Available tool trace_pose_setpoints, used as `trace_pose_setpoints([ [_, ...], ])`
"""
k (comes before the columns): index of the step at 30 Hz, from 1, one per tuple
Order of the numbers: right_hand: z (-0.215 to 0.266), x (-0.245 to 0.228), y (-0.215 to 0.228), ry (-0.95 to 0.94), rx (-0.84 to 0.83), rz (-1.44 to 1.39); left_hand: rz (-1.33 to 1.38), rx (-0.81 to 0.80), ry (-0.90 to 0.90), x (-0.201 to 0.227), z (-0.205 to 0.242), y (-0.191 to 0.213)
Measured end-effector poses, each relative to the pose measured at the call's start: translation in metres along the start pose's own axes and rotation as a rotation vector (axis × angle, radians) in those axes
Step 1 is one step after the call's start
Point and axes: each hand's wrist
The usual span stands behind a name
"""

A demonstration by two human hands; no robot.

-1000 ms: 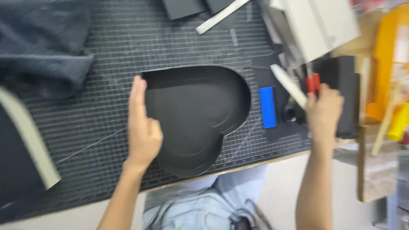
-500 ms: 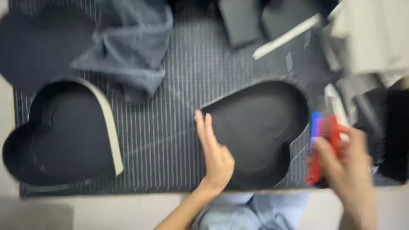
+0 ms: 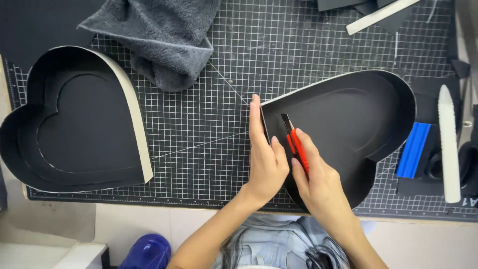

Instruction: Assembling and trimming heart-shaped gift boxes using a utility knife and scissors

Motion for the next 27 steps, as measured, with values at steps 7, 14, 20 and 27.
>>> trace_pose_setpoints([
  [7,-0.006,-0.005,-0.003,-0.002,-0.017,0.017,-0.012,0.006,0.028,-0.009,0.000,-0.002],
  [14,-0.006,-0.006,-0.006,0.033,-0.010,0.067,-0.034,0.017,-0.016,-0.016,0.001,-0.004],
  [20,-0.004,-0.005,-0.007,0.005,-0.042,0.139,-0.015,0.019,-0.011,-0.013,0.000,-0.002],
  [27,-0.002,-0.001,-0.005,0.044,-0.049,0.305,-0.007,-0.005,-0.018,-0.016,0.002,0.000],
])
Point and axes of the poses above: each hand's wrist, its own z-axis away from the middle knuckle, its own y-axis out of the back of the hand, x = y × z, and after that the axes turned 7 degrees about -x, right-handed
